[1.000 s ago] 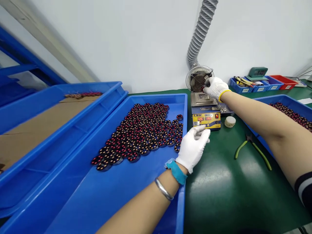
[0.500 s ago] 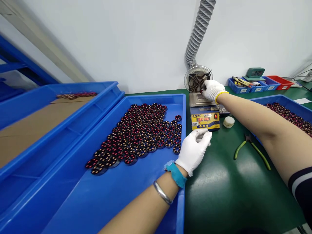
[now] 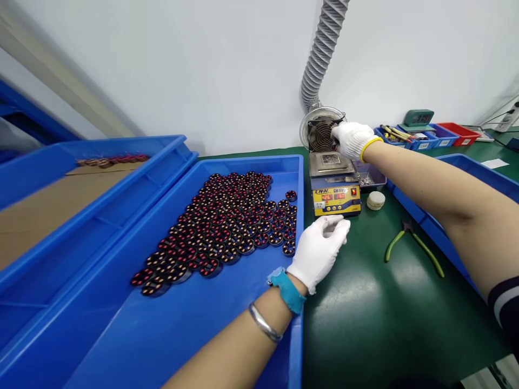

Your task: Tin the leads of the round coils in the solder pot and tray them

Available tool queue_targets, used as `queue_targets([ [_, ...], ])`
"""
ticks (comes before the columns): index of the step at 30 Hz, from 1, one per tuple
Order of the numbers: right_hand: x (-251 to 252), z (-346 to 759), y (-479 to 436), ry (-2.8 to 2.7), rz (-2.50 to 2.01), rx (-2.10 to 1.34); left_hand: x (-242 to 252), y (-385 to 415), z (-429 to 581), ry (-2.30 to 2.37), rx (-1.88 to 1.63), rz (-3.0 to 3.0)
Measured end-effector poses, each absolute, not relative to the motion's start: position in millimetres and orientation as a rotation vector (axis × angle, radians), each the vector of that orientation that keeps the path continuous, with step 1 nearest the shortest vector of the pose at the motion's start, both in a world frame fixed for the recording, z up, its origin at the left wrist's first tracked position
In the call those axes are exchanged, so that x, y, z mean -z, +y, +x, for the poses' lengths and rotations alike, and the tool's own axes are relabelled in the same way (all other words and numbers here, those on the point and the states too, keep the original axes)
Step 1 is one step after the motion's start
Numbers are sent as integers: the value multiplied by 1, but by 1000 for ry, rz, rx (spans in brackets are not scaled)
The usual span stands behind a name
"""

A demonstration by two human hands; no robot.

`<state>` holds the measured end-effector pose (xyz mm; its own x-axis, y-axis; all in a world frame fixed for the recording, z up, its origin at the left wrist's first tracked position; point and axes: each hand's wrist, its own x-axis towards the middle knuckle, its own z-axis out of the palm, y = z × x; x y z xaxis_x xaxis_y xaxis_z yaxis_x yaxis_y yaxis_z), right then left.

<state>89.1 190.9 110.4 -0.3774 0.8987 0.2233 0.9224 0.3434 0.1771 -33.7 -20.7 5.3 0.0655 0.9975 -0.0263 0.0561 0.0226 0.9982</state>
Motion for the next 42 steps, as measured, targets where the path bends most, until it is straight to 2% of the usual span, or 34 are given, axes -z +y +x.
queue_targets([
  [10, -110, 75, 178, -2654, -1840, 504, -10, -23, -33, 1187, -1064, 1289],
  [16, -118, 86, 179, -2544, -1717, 471, -11, -24, -33, 1202, -982, 1291],
  [20, -121, 95, 163, -2387, -1599, 167, -11, -24, -32, 1203, -1070, 1184],
  [26, -88, 94, 95, -2181, -1467, -736, -15, -18, -33, 1086, -1297, 918],
  [30, -66, 91, 55, -2061, -1438, -1086, -17, -16, -34, 1092, -1429, 852],
  [34, -66, 97, 46, -2026, -1314, -1429, -18, -16, -35, 1071, -1423, 846],
  [38, -71, 104, 63, -1924, -1283, -1540, -20, -16, -36, 1116, -1387, 867],
  [42, -74, 104, 99, -1810, -1403, -1270, -22, -18, -36, 1144, -1290, 915],
])
